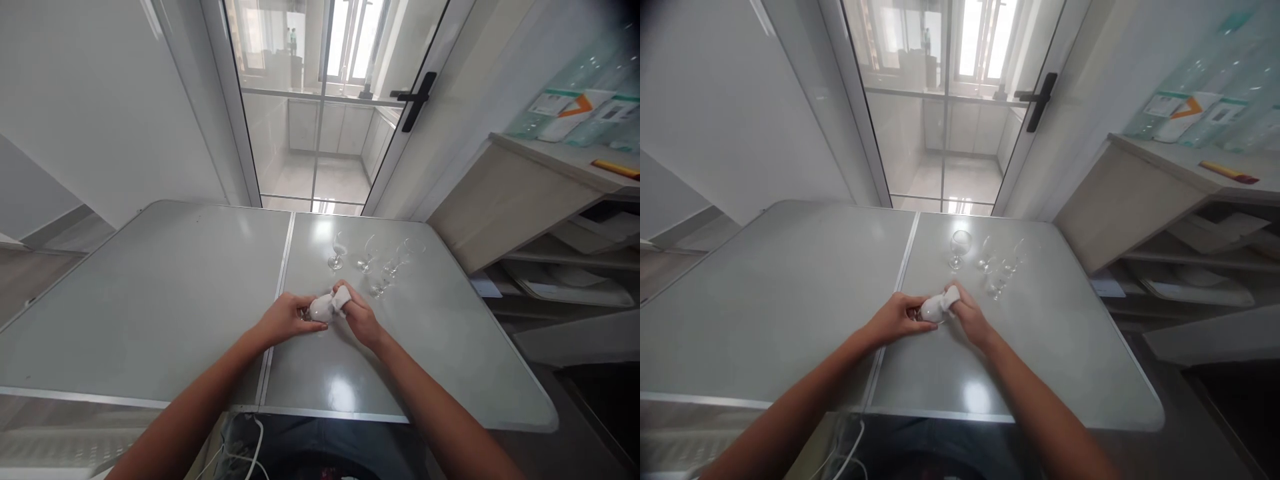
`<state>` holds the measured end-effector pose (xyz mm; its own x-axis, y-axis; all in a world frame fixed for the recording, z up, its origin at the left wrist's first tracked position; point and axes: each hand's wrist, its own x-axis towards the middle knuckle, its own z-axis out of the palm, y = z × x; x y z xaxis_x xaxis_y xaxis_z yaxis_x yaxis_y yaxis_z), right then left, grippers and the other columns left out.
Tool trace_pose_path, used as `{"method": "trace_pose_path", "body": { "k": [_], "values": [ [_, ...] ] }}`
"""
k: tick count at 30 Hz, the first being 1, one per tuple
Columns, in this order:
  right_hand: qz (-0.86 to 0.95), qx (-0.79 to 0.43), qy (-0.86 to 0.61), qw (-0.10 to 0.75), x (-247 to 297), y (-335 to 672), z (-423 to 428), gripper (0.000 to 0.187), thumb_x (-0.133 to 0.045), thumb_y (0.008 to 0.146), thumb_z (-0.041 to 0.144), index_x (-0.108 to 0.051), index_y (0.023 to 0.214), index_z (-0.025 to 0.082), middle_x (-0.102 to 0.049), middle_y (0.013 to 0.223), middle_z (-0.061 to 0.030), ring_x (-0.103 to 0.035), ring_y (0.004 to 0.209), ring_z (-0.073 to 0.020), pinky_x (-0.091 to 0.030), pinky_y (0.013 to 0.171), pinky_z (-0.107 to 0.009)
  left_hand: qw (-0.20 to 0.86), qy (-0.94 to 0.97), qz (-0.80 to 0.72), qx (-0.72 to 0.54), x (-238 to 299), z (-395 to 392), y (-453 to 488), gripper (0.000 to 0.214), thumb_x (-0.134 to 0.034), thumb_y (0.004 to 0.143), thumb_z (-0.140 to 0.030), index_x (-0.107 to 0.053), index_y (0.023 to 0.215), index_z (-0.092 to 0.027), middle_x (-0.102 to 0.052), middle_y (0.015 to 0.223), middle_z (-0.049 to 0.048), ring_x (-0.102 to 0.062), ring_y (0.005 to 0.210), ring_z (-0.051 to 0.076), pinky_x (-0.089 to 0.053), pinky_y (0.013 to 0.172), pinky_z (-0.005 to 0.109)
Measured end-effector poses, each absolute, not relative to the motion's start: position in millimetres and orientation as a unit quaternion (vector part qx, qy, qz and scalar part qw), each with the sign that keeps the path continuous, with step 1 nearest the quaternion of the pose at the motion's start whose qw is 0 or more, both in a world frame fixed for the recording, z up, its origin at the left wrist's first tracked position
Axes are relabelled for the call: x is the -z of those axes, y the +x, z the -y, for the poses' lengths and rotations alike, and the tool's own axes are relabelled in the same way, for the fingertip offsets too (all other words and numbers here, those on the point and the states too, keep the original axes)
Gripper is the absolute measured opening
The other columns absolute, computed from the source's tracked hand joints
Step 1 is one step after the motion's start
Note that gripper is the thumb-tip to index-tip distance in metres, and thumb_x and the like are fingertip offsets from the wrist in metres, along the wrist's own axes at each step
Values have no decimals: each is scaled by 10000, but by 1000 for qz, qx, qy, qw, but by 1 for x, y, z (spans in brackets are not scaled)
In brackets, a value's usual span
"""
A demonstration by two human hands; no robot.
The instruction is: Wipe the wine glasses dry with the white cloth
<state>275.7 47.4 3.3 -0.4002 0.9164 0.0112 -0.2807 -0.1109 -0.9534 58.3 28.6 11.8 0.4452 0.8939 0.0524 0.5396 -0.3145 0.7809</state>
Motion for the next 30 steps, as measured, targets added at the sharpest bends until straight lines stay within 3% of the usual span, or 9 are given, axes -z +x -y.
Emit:
{"method": "trace_pose_path", "body": {
  "k": [4, 7, 11, 14, 17, 22, 24, 26, 30],
  "values": [
    [558, -655, -280, 425, -12, 282, -42, 222, -620, 895, 394, -475, 847, 233, -449, 848, -23, -408, 778, -202, -359, 746, -327, 650, 609, -405, -205, -25, -27, 62, 504, -726, 789, -625, -673, 708, -130, -517, 517, -22, -443, 429, 92, -347, 469, 241],
    [580, -636, -277, 427, -15, 281, -43, 273, -611, 913, 439, -453, 823, 236, -413, 801, -12, -361, 725, -194, -325, 691, -324, 660, 593, -403, -223, -24, -26, 64, 486, -742, 776, -608, -668, 719, -131, -516, 527, -27, -432, 421, 87, -347, 459, 238],
    [600, -599, -296, 439, -14, 277, -46, 285, -558, 976, 461, -460, 832, 236, -364, 797, 4, -315, 720, -183, -303, 689, -315, 437, 719, -461, -283, -7, -24, 66, 481, -764, 783, -578, -748, 994, -147, -534, 578, -48, -476, 512, 89, -353, 527, 210],
    [569, -619, -321, 437, -13, 273, -48, 313, -486, 1027, 504, -484, 867, 234, -388, 838, 0, -346, 766, -185, -333, 727, -308, 198, 798, -488, -294, 12, -24, 63, 582, -753, 812, -584, -711, 1237, -189, -647, 666, -17, -546, 577, 108, -377, 577, 209],
    [493, -671, -317, 454, -11, 272, -50, 341, -512, 1007, 550, -525, 890, 230, -408, 861, -3, -369, 792, -184, -360, 764, -303, 8, 841, -463, -282, 21, -28, 56, 547, -668, 916, -542, -671, 1323, -175, -689, 688, 29, -589, 573, 135, -372, 562, 234],
    [320, -778, -283, 460, -8, 267, -54, 306, -655, 881, 507, -531, 872, 227, -458, 857, -16, -427, 804, -197, -392, 732, -304, -125, 844, -447, -270, 10, -33, 51, 432, -602, 998, -364, -608, 1416, -257, -737, 863, 63, -670, 724, 154, -438, 719, 268],
    [319, -765, -288, 480, -8, 265, -53, 295, -654, 879, 482, -510, 845, 227, -442, 828, -6, -413, 776, -190, -381, 712, -296, -98, 842, -459, -265, 5, -34, 53, 463, -623, 984, -380, -596, 1432, -269, -739, 888, 70, -672, 762, 162, -444, 793, 289],
    [368, -719, -297, 509, -9, 265, -51, 270, -632, 908, 442, -486, 829, 228, -408, 808, 7, -379, 754, -179, -359, 709, -286, 1, 831, -486, -271, 1, -35, 58, 536, -669, 937, -475, -608, 1422, -254, -704, 786, 34, -622, 686, 150, -439, 751, 278],
    [521, -633, -277, 501, -16, 274, -46, 201, -579, 964, 382, -476, 878, 233, -381, 831, 10, -340, 757, -174, -317, 717, -289, 406, 729, -476, -278, -7, -35, 63, 598, -701, 839, -633, -708, 1208, -163, -534, 619, -46, -426, 533, 94, -355, 555, 221]
  ]
}}
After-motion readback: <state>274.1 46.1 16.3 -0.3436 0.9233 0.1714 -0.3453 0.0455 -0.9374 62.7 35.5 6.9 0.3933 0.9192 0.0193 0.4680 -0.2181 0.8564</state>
